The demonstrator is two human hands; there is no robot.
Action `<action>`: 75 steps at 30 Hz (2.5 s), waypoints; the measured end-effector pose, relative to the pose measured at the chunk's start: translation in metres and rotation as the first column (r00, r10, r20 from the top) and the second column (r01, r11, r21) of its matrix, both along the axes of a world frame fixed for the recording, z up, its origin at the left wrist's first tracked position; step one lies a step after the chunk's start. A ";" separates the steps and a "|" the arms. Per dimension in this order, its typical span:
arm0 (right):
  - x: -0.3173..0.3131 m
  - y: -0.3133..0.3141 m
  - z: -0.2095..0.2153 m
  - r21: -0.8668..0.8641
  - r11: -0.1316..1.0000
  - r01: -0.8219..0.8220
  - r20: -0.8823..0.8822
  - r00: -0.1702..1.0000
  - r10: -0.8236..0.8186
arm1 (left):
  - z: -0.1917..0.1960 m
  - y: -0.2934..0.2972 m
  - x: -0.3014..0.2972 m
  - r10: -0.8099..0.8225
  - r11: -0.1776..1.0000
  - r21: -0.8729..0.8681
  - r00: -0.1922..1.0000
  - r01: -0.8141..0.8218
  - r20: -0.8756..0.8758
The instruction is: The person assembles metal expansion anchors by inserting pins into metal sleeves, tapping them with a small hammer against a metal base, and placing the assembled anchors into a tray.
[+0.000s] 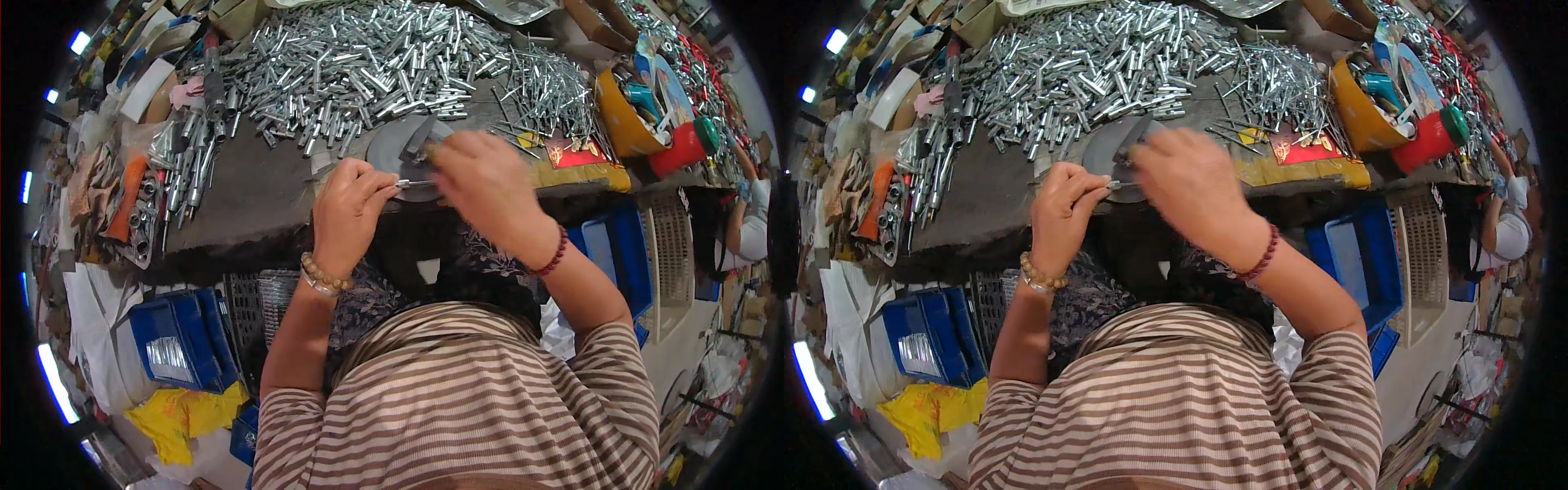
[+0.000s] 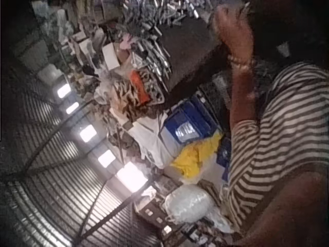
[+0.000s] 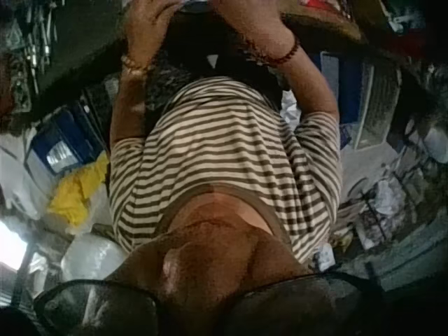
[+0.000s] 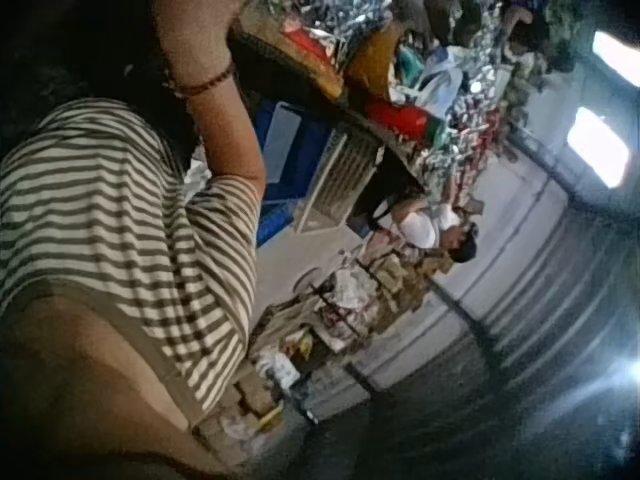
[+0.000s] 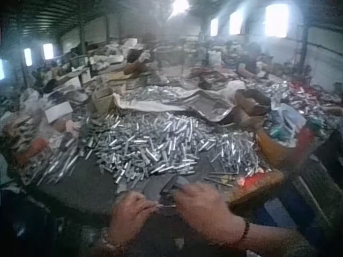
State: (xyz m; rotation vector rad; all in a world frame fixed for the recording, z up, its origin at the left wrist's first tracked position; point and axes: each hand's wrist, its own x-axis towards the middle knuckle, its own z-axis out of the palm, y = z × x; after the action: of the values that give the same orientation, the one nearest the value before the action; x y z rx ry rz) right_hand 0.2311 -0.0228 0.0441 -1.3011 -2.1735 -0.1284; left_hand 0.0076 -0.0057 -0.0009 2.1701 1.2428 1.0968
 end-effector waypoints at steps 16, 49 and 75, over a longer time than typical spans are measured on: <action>0.021 -0.049 -0.004 -0.043 0.996 -0.074 -0.334 0.941 0.055 | -0.004 0.005 -0.002 -0.054 0.998 0.043 0.999 0.054 0.006; -0.024 -0.070 -0.036 -0.765 0.451 -0.460 -0.639 0.630 -0.442 | -0.014 -0.053 0.018 0.319 0.767 -0.611 0.710 0.197 0.628; 0.001 -0.022 -0.046 -0.616 0.738 -0.275 -0.721 0.575 -0.388 | -0.274 -0.135 -0.266 0.973 0.224 -0.849 0.166 -0.479 0.163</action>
State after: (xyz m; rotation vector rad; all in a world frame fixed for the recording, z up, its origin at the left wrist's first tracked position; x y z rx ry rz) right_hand 0.2323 -0.0452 -0.0023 -1.3789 -1.3086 1.1682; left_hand -0.2585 -0.1405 -0.2747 0.2224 1.9909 1.3434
